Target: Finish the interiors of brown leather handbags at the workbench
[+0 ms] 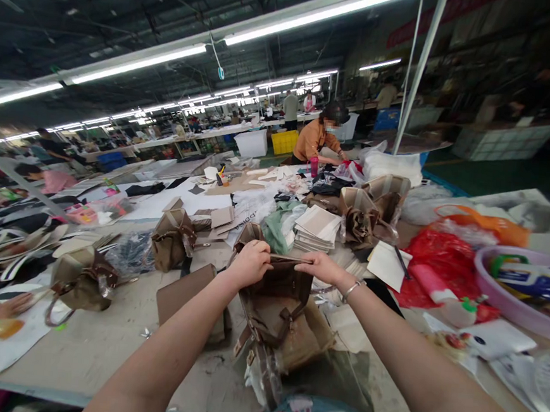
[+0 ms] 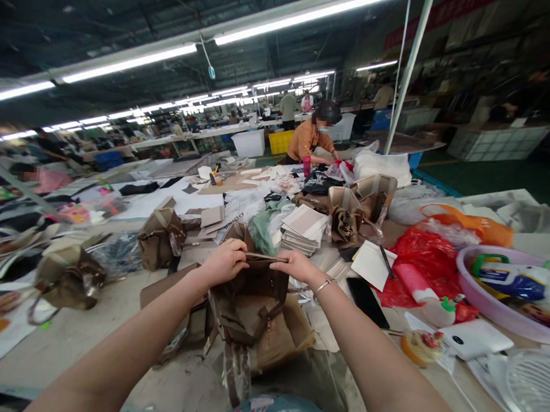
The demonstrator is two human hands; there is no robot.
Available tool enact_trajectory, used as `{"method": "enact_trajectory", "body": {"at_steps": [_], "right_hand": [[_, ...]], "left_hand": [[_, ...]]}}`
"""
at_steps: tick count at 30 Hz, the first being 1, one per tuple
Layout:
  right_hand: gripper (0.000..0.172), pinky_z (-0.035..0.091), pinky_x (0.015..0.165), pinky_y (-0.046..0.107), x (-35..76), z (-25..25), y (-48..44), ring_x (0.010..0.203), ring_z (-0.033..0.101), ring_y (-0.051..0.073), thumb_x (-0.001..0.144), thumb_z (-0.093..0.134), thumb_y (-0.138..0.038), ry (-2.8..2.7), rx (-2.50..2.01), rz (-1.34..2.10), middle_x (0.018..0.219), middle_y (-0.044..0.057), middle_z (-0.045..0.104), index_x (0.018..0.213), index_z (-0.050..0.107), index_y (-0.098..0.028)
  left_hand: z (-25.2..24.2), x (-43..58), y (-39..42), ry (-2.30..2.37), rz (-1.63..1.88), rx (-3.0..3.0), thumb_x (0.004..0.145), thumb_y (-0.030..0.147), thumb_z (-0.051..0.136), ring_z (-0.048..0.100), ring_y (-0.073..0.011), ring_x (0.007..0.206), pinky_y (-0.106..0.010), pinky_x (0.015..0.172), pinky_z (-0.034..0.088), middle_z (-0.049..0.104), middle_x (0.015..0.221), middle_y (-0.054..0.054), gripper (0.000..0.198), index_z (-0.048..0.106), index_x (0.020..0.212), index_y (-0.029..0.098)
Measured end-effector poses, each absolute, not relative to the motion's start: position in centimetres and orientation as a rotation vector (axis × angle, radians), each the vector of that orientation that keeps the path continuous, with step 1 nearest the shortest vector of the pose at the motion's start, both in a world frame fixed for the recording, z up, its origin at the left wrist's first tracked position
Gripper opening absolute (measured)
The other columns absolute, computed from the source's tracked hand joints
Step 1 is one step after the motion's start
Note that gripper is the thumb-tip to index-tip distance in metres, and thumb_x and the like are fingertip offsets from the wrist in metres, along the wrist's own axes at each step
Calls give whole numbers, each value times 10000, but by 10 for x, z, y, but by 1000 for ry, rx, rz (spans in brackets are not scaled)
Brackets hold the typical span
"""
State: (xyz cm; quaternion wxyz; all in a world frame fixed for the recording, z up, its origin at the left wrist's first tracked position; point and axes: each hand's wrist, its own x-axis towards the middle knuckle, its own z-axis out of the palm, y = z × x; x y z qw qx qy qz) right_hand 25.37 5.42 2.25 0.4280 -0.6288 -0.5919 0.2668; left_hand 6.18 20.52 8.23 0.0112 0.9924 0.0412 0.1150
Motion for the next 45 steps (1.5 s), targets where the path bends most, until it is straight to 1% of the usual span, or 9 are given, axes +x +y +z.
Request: {"method": "enact_trajectory", "body": {"at_steps": [6,10,21,25,28,31,35,39,45], "right_hand": [[425,245,499,215,259,20,71,538,327,84,710,584,-534,-1492,-1565,746,545,-54,361,563,524,-140],[423,264,509,215,255,21,72,545,344,88,713,586,-535,-1517,-1551,729,546,-48,387,579,550,-136],[373,338,558,218,251,16,65,594,430,108,757,582,-492,-1530,-1510,623,598,-28,503,666,626,-133],[363,347,551,216,250,16,65,583,442,104,772,580,-465,-1550,-1487,594,585,-30,507,634,617,-132],[322,396,571,234,250,14,65,601,502,124,785,580,-438,-1545,-1507,586,616,-14,568,706,658,-136],[292,464,730,292,250,11,66,790,592,176,777,613,-401,-1538,-1475,448,844,35,665,946,678,-172],[448,435,908,360,247,7,64,1015,562,211,757,652,-371,-1553,-1439,149,1105,75,612,1177,576,-234],[458,465,876,358,242,7,62,995,563,208,768,641,-372,-1550,-1450,25,1084,80,594,1200,551,-250],[395,470,879,357,240,7,63,991,563,197,803,603,-348,-1580,-1435,12,1060,76,600,1183,557,-248]], "left_hand": [[85,47,201,3,425,3070,797,244,563,492,-188,1006,-353,919,421,546,1114,-55,129,645,726,175],[92,38,190,-73,397,3201,801,257,558,449,-208,1045,-452,1034,298,602,1038,-38,122,658,763,201],[94,45,191,-107,274,3217,779,272,575,438,-216,1021,-444,1010,291,595,995,-42,109,647,759,192],[95,49,192,-151,238,3187,777,276,577,439,-210,1031,-368,929,362,578,1075,-49,126,648,745,177],[96,52,192,-163,188,3183,785,291,573,457,-210,1006,-373,914,351,619,990,-38,132,645,762,182],[97,54,190,-154,148,3171,773,329,593,467,-223,1008,-392,914,328,643,901,-37,149,647,781,190],[99,57,190,-97,96,3104,789,422,565,527,-206,921,-349,827,361,657,877,-53,250,654,794,188],[99,65,192,119,118,3038,862,461,429,582,-162,753,-282,713,394,663,766,-40,345,637,833,188],[92,81,194,337,100,3083,848,324,471,617,-159,717,-250,649,419,689,789,-20,207,648,899,228]]}}
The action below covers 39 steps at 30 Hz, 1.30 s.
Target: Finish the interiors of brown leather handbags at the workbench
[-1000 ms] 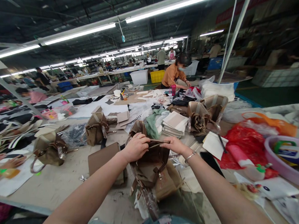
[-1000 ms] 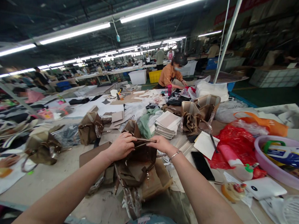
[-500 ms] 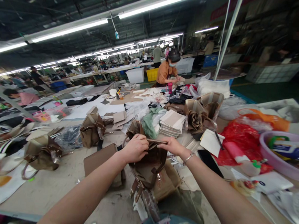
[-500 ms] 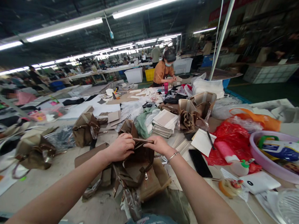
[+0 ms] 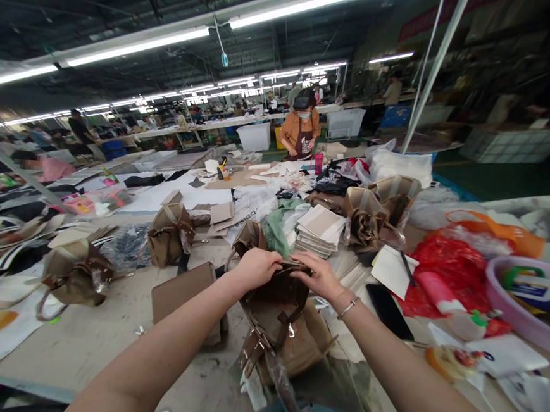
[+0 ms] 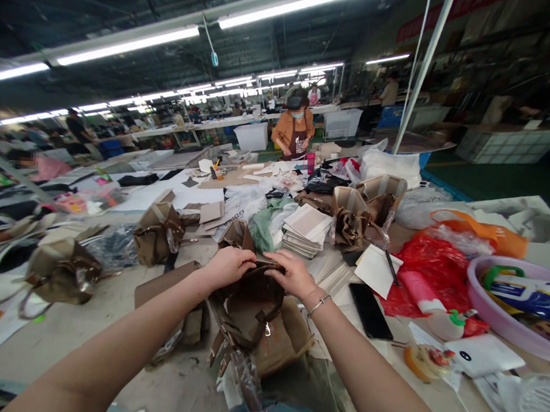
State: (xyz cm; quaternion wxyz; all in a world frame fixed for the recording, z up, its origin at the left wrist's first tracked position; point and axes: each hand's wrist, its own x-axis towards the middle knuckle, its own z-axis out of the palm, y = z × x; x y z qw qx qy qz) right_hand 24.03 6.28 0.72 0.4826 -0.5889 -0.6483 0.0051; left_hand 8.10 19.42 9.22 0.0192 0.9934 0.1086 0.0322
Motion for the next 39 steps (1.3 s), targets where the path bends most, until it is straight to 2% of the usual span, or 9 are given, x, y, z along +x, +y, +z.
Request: {"method": "enact_trajectory", "body": {"at_steps": [8,12,20,27,31,36,39], "right_hand": [[380,467,888,391,244,-4,61,1009,554,208,811,591,-336,-1574,-1442,27,1074,80,600,1181,555,-254],[387,465,892,386,245,-3,62,1008,552,203,812,591,-300,-1544,-1436,54,1075,78,597,1193,541,-257],[348,465,891,384,248,-6,66,1006,556,200,817,579,-270,-1534,-1428,50,1058,77,607,1163,555,-244],[312,475,874,382,249,-7,68,991,566,198,812,566,-225,-1546,-1422,66,1042,74,619,1123,578,-243],[369,469,886,405,250,-7,67,1006,568,203,816,529,-197,-1584,-1431,98,1078,74,621,1181,544,-246],[332,475,886,381,252,1,62,1003,568,201,842,541,-282,-1633,-1437,64,1074,76,616,1172,559,-255],[263,493,845,349,252,5,61,977,569,189,863,502,-257,-1702,-1487,-14,1061,83,589,1105,603,-251]], "left_hand": [[89,85,195,152,123,3155,803,202,474,612,-172,744,-280,691,442,684,793,-41,220,680,879,217],[87,84,199,32,120,3180,799,196,480,602,-170,743,-292,713,434,663,752,-38,202,675,850,209],[80,85,201,32,185,3124,824,196,449,605,-159,754,-283,701,426,679,819,-30,267,655,991,229],[86,92,200,-68,-13,3124,722,133,489,599,-172,770,-298,684,382,674,787,-39,251,692,832,231],[85,99,195,-84,-120,3137,683,138,504,593,-186,717,-316,663,349,662,697,-57,181,674,696,199],[82,104,195,33,-99,3148,687,137,491,595,-189,748,-316,671,346,669,716,-64,203,679,722,204],[81,103,196,41,-89,3151,702,137,477,602,-192,759,-316,675,354,678,739,-55,204,668,728,206]]}}
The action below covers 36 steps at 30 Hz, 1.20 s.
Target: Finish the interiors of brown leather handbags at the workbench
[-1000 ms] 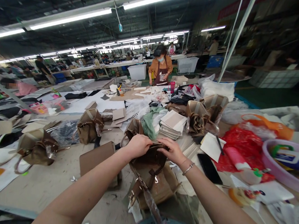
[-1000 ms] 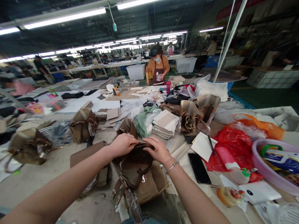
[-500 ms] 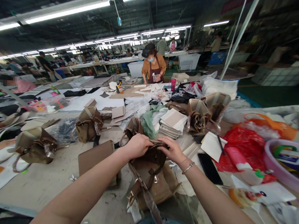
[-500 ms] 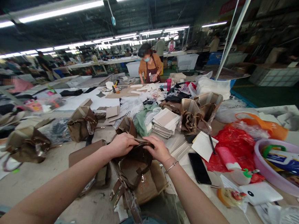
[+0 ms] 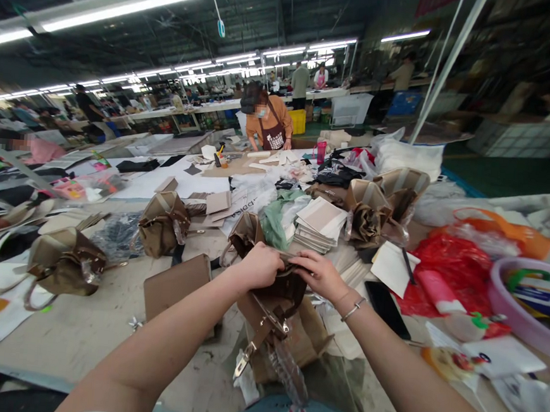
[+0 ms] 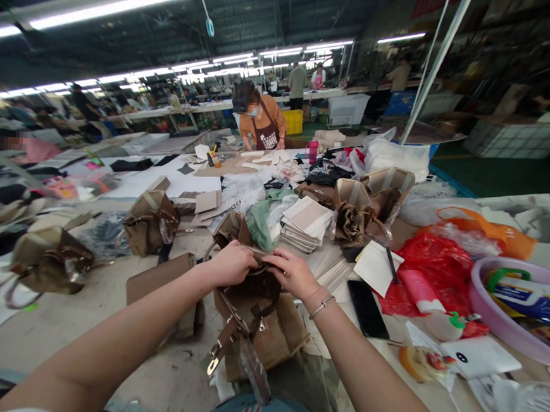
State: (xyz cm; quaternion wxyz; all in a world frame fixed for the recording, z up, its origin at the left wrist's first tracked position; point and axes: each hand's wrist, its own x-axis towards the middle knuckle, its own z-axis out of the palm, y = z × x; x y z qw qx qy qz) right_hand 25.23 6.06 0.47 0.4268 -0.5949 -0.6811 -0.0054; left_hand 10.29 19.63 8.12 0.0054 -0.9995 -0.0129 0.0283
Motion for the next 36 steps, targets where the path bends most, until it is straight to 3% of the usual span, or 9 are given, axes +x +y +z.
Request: {"method": "enact_trajectory", "body": {"at_steps": [3,9,15,18,21,24,28,30,36], "right_hand": [[256,493,843,348,252,7,60,993,559,198,865,495,-254,-1744,-1558,-54,1088,90,571,1093,611,-248],[213,496,795,319,252,14,59,941,572,194,868,485,-281,-1813,-1638,-80,1064,85,582,996,649,-237],[209,475,757,279,251,27,63,870,560,167,871,461,-239,-1903,-1668,-45,956,68,594,824,662,-206],[197,465,761,292,249,35,64,870,553,175,857,470,-223,-1941,-1660,-37,956,73,592,785,652,-197],[169,466,763,295,249,34,62,872,558,177,854,484,-242,-1946,-1591,7,966,72,595,842,649,-207],[167,470,775,291,250,22,59,869,573,168,860,493,-271,-1754,-1524,64,948,59,612,953,620,-215],[437,486,725,300,252,6,59,775,595,168,806,584,-350,-1482,-1579,125,888,38,640,1207,497,-197],[494,483,742,308,252,6,61,794,603,179,784,609,-395,-1498,-1596,149,914,48,653,1225,506,-198],[234,467,723,269,246,18,70,797,608,163,841,545,-379,-1538,-1586,170,873,28,687,984,675,-247]], "left_hand": [[81,101,198,-60,58,-3149,721,141,468,607,-191,778,-315,691,372,685,788,-48,190,648,737,198],[86,94,196,-204,-124,-3192,771,145,441,585,-167,779,-285,711,422,649,832,-39,252,627,929,208],[92,87,191,225,-111,-3169,817,365,512,570,-193,893,-312,781,420,640,955,-52,274,617,1022,216],[87,90,195,223,-19,-3137,792,320,553,590,-189,857,-299,728,419,662,890,-37,203,640,944,217],[83,93,199,157,38,-3117,811,267,513,611,-170,770,-279,680,415,672,786,-25,161,662,788,212],[80,94,201,35,0,-3124,844,276,452,623,-165,756,-261,639,424,685,837,-30,229,665,794,207],[79,94,202,-136,27,-3101,864,310,404,634,-189,769,-269,642,456,690,839,-68,301,664,804,171],[79,96,200,-238,64,-3074,867,311,386,638,-202,761,-283,659,470,688,819,-92,326,662,797,153],[87,101,192,-509,157,-3012,876,303,327,649,-224,790,-316,707,492,687,845,-127,384,669,824,137]]}}
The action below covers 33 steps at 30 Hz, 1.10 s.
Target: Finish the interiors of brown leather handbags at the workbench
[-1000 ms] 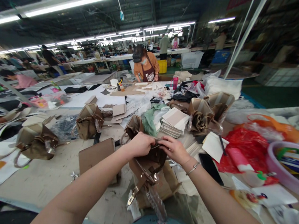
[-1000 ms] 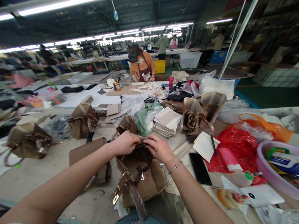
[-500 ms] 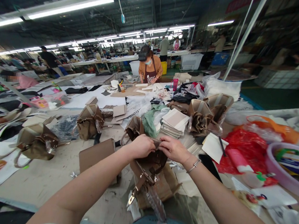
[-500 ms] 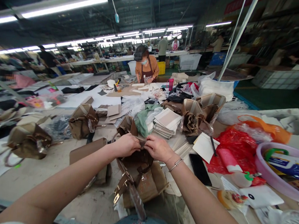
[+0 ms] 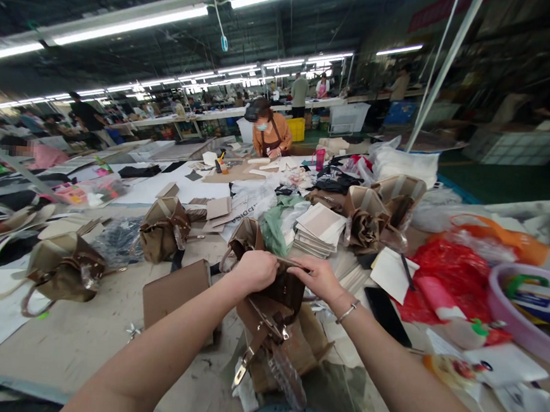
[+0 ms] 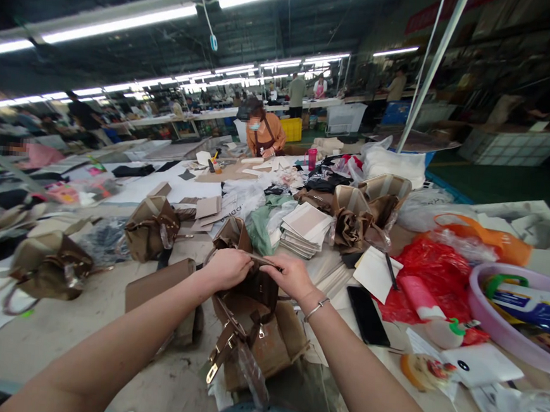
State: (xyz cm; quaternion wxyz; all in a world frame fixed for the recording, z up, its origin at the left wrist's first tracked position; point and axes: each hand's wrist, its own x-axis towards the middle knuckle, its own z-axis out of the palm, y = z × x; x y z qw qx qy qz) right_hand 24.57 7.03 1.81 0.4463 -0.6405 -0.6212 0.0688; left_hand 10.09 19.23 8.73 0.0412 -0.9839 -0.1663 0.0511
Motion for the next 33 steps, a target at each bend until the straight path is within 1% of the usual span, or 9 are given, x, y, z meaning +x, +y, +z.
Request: {"method": "enact_trajectory", "body": {"at_steps": [6,13,17,20,23,25,26,30,33], "right_hand": [[174,431,627,250,246,16,71,685,579,142,830,569,-341,-1485,-1611,155,733,12,661,817,700,-227],[228,402,624,245,246,17,74,678,545,135,843,539,-334,-1492,-1667,122,684,11,610,698,654,-201],[290,386,627,245,243,20,74,680,528,137,876,477,-362,-1529,-1742,56,677,17,590,695,636,-202],[351,375,612,244,241,25,71,668,524,138,886,439,-426,-1569,-1823,72,670,19,585,703,639,-204],[347,369,606,242,239,34,69,695,545,143,825,495,-532,-1626,-1866,118,737,11,616,875,663,-233],[373,367,620,242,237,39,71,736,559,147,800,513,-565,-1654,-1884,123,802,4,636,983,647,-268],[362,362,622,241,236,41,73,743,561,146,810,501,-561,-1665,-1899,113,805,2,638,974,650,-276],[342,337,598,242,235,39,83,695,538,135,867,450,-497,-1694,-1964,32,714,5,606,804,677,-250],[348,332,599,243,237,33,86,682,523,132,885,443,-451,-1700,-1964,-9,688,11,583,743,665,-223]], "left_hand": [[87,104,186,-710,239,-2978,870,327,314,651,-251,821,-345,728,495,691,858,-146,424,694,839,141],[82,112,182,-868,246,-2963,848,374,373,647,-261,849,-359,754,495,689,861,-164,409,708,885,143],[84,114,182,-885,233,-2970,846,372,384,648,-264,848,-358,751,498,691,857,-160,398,710,887,148],[85,112,183,-899,215,-2973,843,356,398,651,-256,841,-341,740,501,693,853,-151,372,707,877,154],[86,110,183,-901,204,-2976,836,350,417,650,-249,843,-333,743,500,692,868,-146,344,702,867,160],[86,109,183,-882,213,-2985,834,342,421,649,-250,846,-338,742,501,692,874,-142,329,698,865,167],[86,108,183,-876,217,-2989,835,331,419,648,-249,848,-339,740,501,692,876,-140,323,697,866,171],[84,105,184,-873,179,-2991,866,312,367,649,-241,842,-339,736,500,690,881,-141,355,692,870,169],[82,100,186,-795,146,-2994,875,355,377,650,-242,822,-334,727,498,686,855,-145,372,686,862,148]]}}
